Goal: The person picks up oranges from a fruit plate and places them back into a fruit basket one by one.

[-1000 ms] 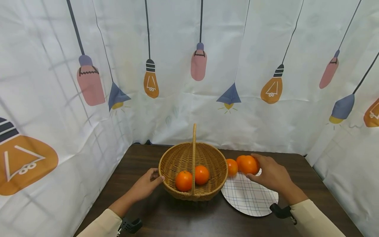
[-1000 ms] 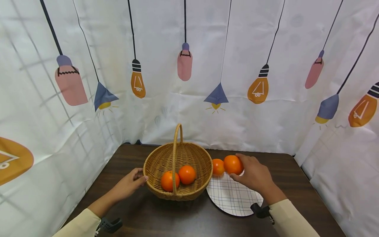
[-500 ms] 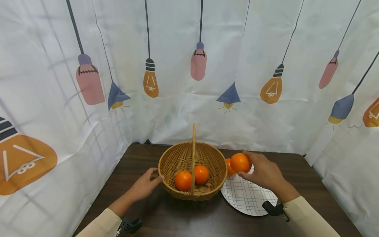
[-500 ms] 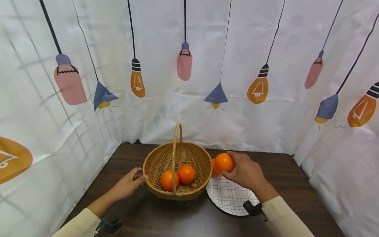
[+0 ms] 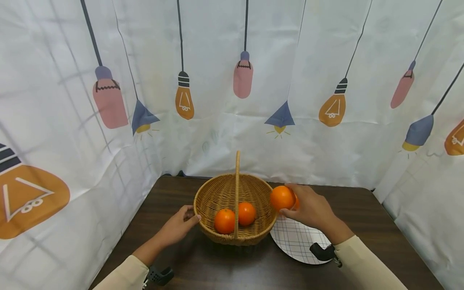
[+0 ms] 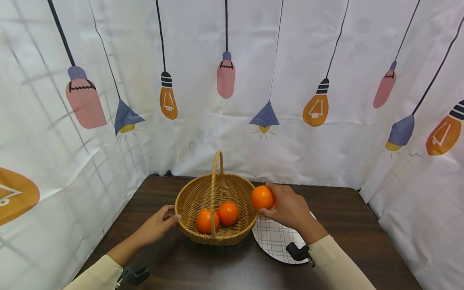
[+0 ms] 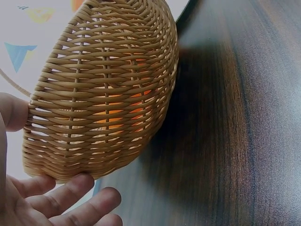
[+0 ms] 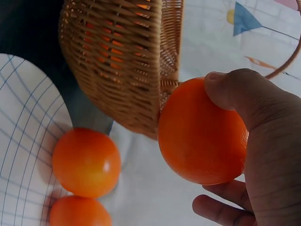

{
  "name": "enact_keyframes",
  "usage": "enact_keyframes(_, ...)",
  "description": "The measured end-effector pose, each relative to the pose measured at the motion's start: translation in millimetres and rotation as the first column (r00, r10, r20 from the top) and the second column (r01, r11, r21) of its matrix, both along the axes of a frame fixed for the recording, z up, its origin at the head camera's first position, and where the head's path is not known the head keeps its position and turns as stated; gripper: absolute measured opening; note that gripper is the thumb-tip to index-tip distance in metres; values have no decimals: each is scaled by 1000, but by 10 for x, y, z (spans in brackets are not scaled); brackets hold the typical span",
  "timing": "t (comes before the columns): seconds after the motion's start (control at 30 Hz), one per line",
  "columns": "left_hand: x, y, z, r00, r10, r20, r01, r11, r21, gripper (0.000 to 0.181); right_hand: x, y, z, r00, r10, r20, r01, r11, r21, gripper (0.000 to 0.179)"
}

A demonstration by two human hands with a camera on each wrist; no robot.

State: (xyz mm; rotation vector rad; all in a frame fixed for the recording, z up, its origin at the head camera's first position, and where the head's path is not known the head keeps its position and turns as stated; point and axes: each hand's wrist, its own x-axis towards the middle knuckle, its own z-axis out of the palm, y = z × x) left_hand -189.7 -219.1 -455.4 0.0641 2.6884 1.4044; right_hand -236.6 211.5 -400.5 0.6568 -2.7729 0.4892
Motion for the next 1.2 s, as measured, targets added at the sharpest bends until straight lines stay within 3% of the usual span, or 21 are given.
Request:
enact_keyframes(0.77, 4, -10, -2, 1000, 6, 3, -6, 1000, -12, 62, -6, -369, -98, 998, 66, 24, -66, 998, 14, 85)
enact_keyframes(1.0, 26, -18, -32, 1000, 6, 22, -6, 1000, -3, 62, 8, -349, -159, 995, 58, 86, -60, 998, 16, 84)
enact_keyframes(1.2, 5, 3, -4, 1000, -6, -3, 6, 1000, 19, 62, -39, -249, -162, 996, 39, 78, -40, 999, 13, 81)
